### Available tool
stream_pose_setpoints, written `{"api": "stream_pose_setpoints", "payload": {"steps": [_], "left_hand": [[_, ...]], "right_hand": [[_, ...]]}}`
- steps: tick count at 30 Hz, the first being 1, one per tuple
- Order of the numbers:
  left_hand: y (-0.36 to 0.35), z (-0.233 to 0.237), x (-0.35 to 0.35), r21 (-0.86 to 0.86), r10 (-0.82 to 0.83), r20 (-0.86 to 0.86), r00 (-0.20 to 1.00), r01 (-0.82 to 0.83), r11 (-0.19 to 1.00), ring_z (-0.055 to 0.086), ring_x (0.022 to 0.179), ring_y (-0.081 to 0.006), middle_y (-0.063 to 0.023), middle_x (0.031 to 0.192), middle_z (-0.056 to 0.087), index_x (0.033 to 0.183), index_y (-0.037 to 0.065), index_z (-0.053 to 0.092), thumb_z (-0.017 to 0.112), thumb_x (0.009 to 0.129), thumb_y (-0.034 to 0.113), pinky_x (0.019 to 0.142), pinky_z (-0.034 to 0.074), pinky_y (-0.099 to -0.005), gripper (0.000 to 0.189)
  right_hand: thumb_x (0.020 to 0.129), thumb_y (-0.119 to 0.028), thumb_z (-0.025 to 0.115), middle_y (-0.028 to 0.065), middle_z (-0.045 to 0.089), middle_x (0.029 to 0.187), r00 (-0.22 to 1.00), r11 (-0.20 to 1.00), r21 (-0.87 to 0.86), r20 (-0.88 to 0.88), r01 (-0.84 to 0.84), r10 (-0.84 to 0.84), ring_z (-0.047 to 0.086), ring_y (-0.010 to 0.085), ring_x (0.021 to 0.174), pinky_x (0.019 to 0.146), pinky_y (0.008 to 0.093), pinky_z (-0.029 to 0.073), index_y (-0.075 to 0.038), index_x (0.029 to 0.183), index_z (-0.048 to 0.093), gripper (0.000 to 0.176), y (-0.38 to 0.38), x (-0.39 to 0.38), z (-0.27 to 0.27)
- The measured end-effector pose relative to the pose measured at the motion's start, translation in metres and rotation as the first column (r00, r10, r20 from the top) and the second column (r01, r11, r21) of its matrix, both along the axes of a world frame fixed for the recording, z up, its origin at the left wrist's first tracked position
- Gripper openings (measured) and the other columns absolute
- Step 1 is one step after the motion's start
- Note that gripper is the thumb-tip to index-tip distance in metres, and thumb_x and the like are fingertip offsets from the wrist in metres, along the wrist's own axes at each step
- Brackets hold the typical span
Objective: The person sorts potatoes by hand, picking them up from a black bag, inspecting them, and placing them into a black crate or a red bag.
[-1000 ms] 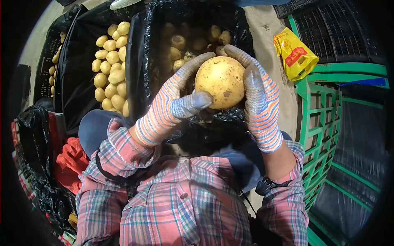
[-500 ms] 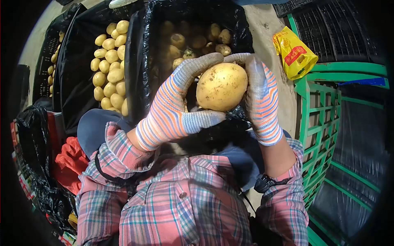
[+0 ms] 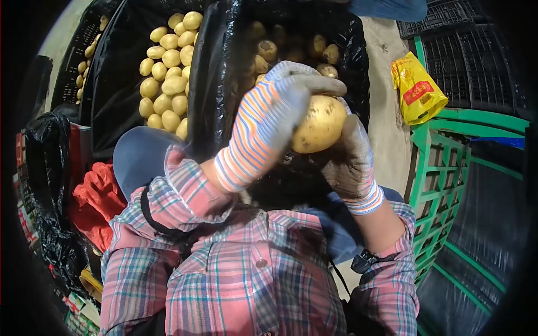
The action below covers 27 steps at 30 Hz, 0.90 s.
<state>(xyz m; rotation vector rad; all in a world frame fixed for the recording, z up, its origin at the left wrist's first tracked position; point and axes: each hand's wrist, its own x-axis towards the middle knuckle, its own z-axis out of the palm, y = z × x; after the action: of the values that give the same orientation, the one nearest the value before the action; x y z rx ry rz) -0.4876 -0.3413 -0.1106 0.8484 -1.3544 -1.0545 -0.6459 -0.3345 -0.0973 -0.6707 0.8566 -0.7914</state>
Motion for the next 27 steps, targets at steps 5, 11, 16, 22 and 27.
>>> {"api": "stream_pose_setpoints", "payload": {"steps": [5, 11, 16, 22, 27], "left_hand": [[0.000, -0.006, -0.004, 0.248, 0.036, -0.159, 0.987, 0.005, 0.969, 0.057, 0.105, -0.0182, -0.0123, 0.115, 0.059, 0.120, 0.001, 0.054, 0.035, 0.099, 0.043, 0.092, 0.045, -0.0302, 0.050], [0.008, 0.015, -0.005, 0.464, -0.107, -0.294, 0.950, 0.240, 0.853, 0.056, 0.109, -0.0200, -0.0143, 0.122, 0.055, 0.135, -0.001, 0.041, 0.064, 0.075, 0.061, 0.091, 0.046, -0.0307, 0.090], [0.005, 0.011, -0.011, 0.263, -0.197, -0.448, 0.872, 0.339, 0.903, 0.047, 0.122, -0.0211, -0.0115, 0.133, 0.048, 0.138, 0.001, 0.037, 0.075, 0.076, 0.039, 0.102, 0.040, -0.0353, 0.082], [0.007, 0.011, -0.016, 0.247, -0.192, -0.531, 0.825, 0.367, 0.897, 0.043, 0.127, -0.0237, -0.0125, 0.137, 0.043, 0.140, 0.001, 0.033, 0.077, 0.075, 0.028, 0.107, 0.034, -0.0370, 0.083], [0.005, 0.007, -0.010, 0.290, -0.171, -0.517, 0.839, 0.359, 0.887, 0.043, 0.127, -0.0230, -0.0121, 0.136, 0.044, 0.139, 0.002, 0.035, 0.079, 0.072, 0.026, 0.106, 0.035, -0.0358, 0.084]], "right_hand": [[0.079, -0.043, 0.069, 0.0126, 0.045, 0.133, 0.992, 0.937, -0.348, 0.116, -0.013, 0.057, 0.047, 0.0245, 0.122, 0.102, 0.0379, 0.040, -0.006, 0.136, 0.036, 0.076, -0.013, -0.011, 0.000], [0.075, -0.033, 0.073, 0.0156, 0.043, 0.138, 0.942, 0.653, -0.748, -0.292, -0.118, -0.166, 0.046, 0.0258, 0.124, 0.103, 0.0366, 0.037, -0.001, 0.141, 0.031, 0.085, -0.020, -0.020, -0.004], [0.080, -0.032, 0.069, 0.0169, 0.051, 0.130, 0.911, 0.696, -0.710, -0.350, -0.105, -0.220, 0.050, 0.0240, 0.120, 0.103, 0.0356, 0.036, 0.000, 0.137, 0.040, 0.072, -0.019, -0.025, 0.012], [0.087, -0.041, 0.061, 0.0154, 0.050, 0.131, 0.972, 0.812, -0.583, -0.192, -0.003, -0.133, 0.050, 0.0242, 0.120, 0.104, 0.0357, 0.036, 0.002, 0.136, 0.041, 0.068, -0.023, -0.033, 0.011], [0.085, -0.046, 0.064, 0.0162, 0.048, 0.133, 0.884, 0.626, -0.752, -0.417, -0.207, -0.209, 0.050, 0.0248, 0.120, 0.102, 0.0349, 0.037, 0.001, 0.134, 0.044, 0.071, -0.021, -0.034, 0.008]]}}
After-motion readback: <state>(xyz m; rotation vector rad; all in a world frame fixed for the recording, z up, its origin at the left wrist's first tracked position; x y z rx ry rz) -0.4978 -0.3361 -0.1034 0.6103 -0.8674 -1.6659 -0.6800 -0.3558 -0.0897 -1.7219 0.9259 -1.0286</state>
